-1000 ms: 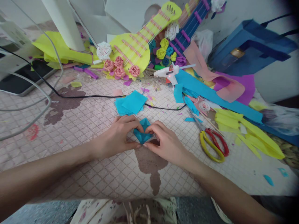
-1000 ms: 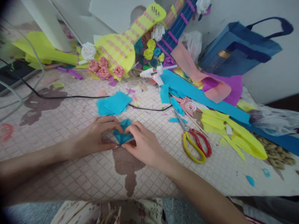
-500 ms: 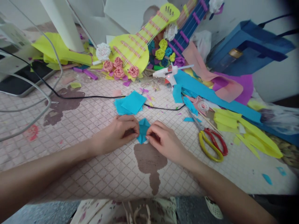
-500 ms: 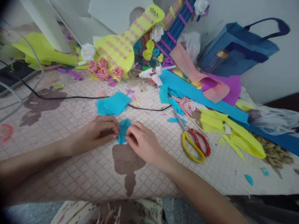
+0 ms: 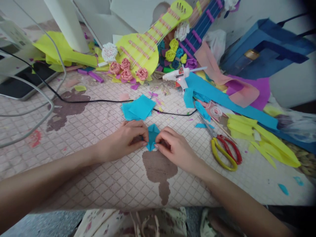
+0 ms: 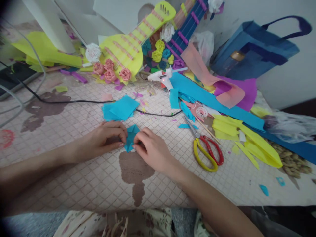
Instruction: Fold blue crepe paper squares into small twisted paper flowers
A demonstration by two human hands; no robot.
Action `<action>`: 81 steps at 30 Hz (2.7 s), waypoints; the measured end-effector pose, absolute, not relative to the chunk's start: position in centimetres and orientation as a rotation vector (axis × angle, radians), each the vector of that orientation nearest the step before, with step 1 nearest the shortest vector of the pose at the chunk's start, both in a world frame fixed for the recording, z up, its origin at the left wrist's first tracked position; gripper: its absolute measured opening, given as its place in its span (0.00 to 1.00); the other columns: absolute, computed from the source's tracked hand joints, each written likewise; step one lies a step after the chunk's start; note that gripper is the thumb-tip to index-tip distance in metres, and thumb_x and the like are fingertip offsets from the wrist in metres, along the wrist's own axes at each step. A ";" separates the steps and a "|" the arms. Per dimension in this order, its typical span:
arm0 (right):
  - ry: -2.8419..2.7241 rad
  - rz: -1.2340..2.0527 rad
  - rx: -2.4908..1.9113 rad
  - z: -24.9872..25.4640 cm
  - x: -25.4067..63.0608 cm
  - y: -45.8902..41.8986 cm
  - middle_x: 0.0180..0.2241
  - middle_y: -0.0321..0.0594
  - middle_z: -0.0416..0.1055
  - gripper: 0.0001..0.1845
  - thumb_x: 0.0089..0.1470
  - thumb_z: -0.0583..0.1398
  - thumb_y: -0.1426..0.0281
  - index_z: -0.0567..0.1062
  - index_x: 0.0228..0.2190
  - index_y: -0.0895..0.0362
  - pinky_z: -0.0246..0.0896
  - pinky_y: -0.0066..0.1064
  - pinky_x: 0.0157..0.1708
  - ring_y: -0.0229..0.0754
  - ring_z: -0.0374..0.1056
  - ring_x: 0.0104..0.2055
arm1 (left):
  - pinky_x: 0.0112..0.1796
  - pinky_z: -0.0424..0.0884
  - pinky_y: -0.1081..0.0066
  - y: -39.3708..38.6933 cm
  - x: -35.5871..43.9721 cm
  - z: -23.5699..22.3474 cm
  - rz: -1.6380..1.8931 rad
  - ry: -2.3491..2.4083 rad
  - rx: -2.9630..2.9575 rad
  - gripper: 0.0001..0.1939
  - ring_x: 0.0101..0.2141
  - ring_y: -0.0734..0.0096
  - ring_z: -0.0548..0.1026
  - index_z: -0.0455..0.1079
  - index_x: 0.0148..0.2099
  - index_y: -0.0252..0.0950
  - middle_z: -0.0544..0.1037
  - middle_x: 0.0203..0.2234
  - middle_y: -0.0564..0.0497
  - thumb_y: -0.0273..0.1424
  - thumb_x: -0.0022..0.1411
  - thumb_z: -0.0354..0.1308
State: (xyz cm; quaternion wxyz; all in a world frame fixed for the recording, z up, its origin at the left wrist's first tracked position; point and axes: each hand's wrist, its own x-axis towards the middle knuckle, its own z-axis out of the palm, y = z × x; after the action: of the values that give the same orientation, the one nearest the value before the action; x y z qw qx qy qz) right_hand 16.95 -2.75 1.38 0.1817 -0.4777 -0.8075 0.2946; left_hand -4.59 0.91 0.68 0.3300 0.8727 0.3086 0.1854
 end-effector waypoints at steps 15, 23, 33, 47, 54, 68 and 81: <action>-2.280 0.999 -1.236 1.7 18.2 -2.2 0.35 0.36 0.63 0.04 0.55 0.57 0.77 0.70 0.32 0.56 0.56 0.28 0.32 0.34 0.61 0.32 | 0.44 0.66 0.68 2.3 -5.4 1.0 0.452 0.589 2.249 0.07 0.40 0.69 0.70 0.70 0.35 0.35 0.73 0.37 0.48 0.25 0.63 0.52; -2.292 0.865 -1.309 1.4 17.3 -2.5 0.33 0.36 0.63 0.04 0.56 0.56 0.76 0.68 0.29 0.56 0.54 0.28 0.31 0.35 0.61 0.32 | 0.45 0.61 0.64 1.0 -4.4 0.3 0.500 0.846 2.344 0.05 0.41 0.66 0.70 0.69 0.35 0.36 0.72 0.36 0.50 0.27 0.62 0.52; -2.254 0.785 -1.371 1.1 17.0 -2.7 0.32 0.35 0.62 0.05 0.54 0.58 0.75 0.66 0.28 0.56 0.54 0.28 0.30 0.34 0.60 0.30 | 0.43 0.64 0.65 1.1 -4.3 0.6 0.525 0.836 2.320 0.04 0.39 0.66 0.70 0.69 0.36 0.35 0.72 0.35 0.49 0.27 0.62 0.53; -2.267 0.746 -1.377 0.9 16.8 -2.9 0.32 0.36 0.62 0.05 0.56 0.56 0.74 0.65 0.28 0.56 0.54 0.28 0.30 0.35 0.60 0.31 | 0.44 0.60 0.62 0.4 -3.8 0.2 0.536 0.974 2.329 0.04 0.40 0.65 0.70 0.68 0.33 0.36 0.73 0.35 0.51 0.26 0.60 0.53; -2.270 0.683 -1.414 0.7 16.5 -3.0 0.32 0.35 0.62 0.06 0.55 0.57 0.74 0.65 0.27 0.56 0.54 0.28 0.29 0.34 0.61 0.30 | 0.43 0.60 0.62 -0.2 -3.5 -0.1 0.553 1.060 2.381 0.02 0.41 0.63 0.69 0.66 0.34 0.36 0.72 0.37 0.50 0.28 0.60 0.54; -2.261 0.674 -1.431 0.8 16.3 -3.0 0.31 0.34 0.61 0.06 0.53 0.58 0.75 0.65 0.28 0.56 0.54 0.27 0.29 0.34 0.60 0.29 | 0.40 0.59 0.63 -0.6 -3.0 -0.3 0.555 1.146 2.399 0.03 0.38 0.63 0.68 0.66 0.33 0.35 0.71 0.35 0.50 0.26 0.60 0.53; -2.326 0.635 -1.425 0.7 16.1 -3.3 0.34 0.34 0.63 0.01 0.55 0.57 0.73 0.68 0.32 0.55 0.56 0.27 0.31 0.34 0.63 0.33 | 0.42 0.59 0.62 -0.9 -3.2 -0.1 0.569 1.111 2.383 0.05 0.40 0.63 0.67 0.68 0.34 0.37 0.70 0.37 0.50 0.27 0.62 0.52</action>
State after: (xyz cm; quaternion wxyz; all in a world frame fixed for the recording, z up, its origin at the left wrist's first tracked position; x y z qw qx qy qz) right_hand 16.13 -3.32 0.74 0.1698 -0.5013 -0.8185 0.2233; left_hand -3.17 -0.88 -0.11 0.2241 0.8633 0.4025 0.2062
